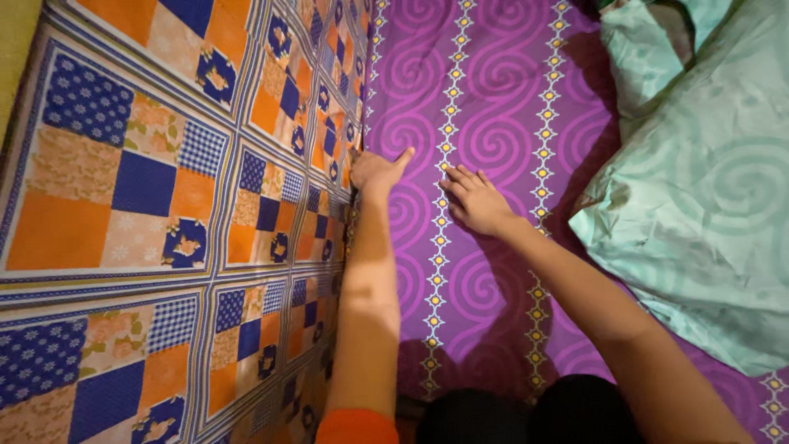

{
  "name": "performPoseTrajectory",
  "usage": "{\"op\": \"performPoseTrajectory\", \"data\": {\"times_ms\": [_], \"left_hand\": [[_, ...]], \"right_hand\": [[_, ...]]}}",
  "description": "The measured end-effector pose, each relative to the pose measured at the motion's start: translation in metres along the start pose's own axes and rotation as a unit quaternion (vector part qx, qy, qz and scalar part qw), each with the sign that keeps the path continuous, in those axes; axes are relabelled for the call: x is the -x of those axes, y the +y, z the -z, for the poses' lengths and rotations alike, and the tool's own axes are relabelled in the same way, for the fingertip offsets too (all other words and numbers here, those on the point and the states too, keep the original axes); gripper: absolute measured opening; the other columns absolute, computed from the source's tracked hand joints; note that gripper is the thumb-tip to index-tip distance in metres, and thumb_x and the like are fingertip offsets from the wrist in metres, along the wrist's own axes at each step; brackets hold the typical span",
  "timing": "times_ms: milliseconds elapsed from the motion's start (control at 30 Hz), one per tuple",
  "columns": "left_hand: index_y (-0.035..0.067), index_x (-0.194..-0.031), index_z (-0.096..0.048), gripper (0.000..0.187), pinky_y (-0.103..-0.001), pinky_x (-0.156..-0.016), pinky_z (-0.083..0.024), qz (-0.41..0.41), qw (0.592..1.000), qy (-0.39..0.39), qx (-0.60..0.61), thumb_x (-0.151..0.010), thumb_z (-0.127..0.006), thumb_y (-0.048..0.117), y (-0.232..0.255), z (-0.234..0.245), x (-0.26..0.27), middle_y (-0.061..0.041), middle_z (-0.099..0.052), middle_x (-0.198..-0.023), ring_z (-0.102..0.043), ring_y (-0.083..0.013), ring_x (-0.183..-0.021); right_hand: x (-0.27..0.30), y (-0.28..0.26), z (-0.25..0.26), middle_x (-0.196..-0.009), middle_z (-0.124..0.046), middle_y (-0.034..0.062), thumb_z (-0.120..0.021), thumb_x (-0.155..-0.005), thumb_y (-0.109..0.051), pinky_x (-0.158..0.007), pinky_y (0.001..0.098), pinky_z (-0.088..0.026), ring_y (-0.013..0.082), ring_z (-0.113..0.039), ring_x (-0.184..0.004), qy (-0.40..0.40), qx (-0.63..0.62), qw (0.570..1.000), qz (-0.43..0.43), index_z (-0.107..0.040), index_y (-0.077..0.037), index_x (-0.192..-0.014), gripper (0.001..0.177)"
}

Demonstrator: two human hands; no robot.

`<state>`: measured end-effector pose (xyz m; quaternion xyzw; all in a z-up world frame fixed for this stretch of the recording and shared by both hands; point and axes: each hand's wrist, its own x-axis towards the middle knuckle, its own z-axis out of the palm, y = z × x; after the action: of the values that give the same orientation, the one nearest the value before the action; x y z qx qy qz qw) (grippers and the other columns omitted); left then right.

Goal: The person kneels on the floor beside a bed and straightens the purple patterned bedsheet. They then arrange several pillows and a rolled bolster in a neat row along the head of the bed, smoothing each item by hand.

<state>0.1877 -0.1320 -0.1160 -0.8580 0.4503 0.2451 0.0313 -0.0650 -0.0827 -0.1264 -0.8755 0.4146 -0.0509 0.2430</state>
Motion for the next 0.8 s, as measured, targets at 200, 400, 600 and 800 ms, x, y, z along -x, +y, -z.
{"op": "performPoseTrajectory", "data": {"times_ms": [200,400,600,800], "left_hand": [[-0.01,-0.155,-0.012,0.147,-0.054,-0.114,-0.028,-0.036,0.988,0.077,0.127,-0.064,-0.072,0.088,-0.022,-0.033,0.008,-0.037,-0.026,-0.153,-0.03,-0.0498,-0.141],[-0.007,-0.158,-0.02,0.101,-0.067,-0.123,-0.015,-0.23,0.927,0.291,0.055,-0.096,-0.056,0.064,0.018,-0.082,0.095,-0.035,-0.025,-0.162,-0.023,-0.0496,-0.152],[0.021,-0.157,-0.032,0.07,-0.074,-0.116,-0.003,-0.407,0.909,0.08,-0.035,-0.1,-0.036,0.062,0.053,-0.106,0.147,-0.01,-0.021,-0.169,-0.014,-0.0337,-0.154],[0.02,-0.161,-0.027,0.074,-0.06,-0.123,-0.01,-0.174,0.978,0.097,-0.067,-0.102,-0.042,0.062,-0.061,-0.065,0.123,-0.006,-0.018,-0.172,-0.011,-0.0315,-0.158]], "right_hand": [[0.012,-0.015,0.006,-0.164,-0.03,0.0135,-0.059,-0.095,-0.028,-0.12,0.0579,-0.019,0.0342,-0.022,-0.153,0.034,0.046,0.998,0.031,-0.042,-0.013,-0.153,0.062],[0.025,0.002,0.037,-0.16,-0.048,0.0078,-0.057,-0.097,-0.034,-0.129,0.0473,-0.035,0.0264,-0.044,-0.151,0.022,-0.034,0.985,-0.166,-0.052,-0.017,-0.147,0.052],[0.04,0.02,0.031,-0.144,-0.052,0.0312,-0.058,-0.097,-0.032,-0.115,0.0631,-0.031,0.0479,-0.047,-0.134,0.232,0.198,0.947,-0.098,-0.058,0.002,-0.136,0.052],[0.082,-0.003,0.015,-0.154,-0.051,0.0189,-0.052,-0.102,-0.038,-0.125,0.0558,-0.024,0.0391,-0.04,-0.149,0.067,-0.12,0.988,0.064,-0.058,-0.011,-0.141,0.047]]}}
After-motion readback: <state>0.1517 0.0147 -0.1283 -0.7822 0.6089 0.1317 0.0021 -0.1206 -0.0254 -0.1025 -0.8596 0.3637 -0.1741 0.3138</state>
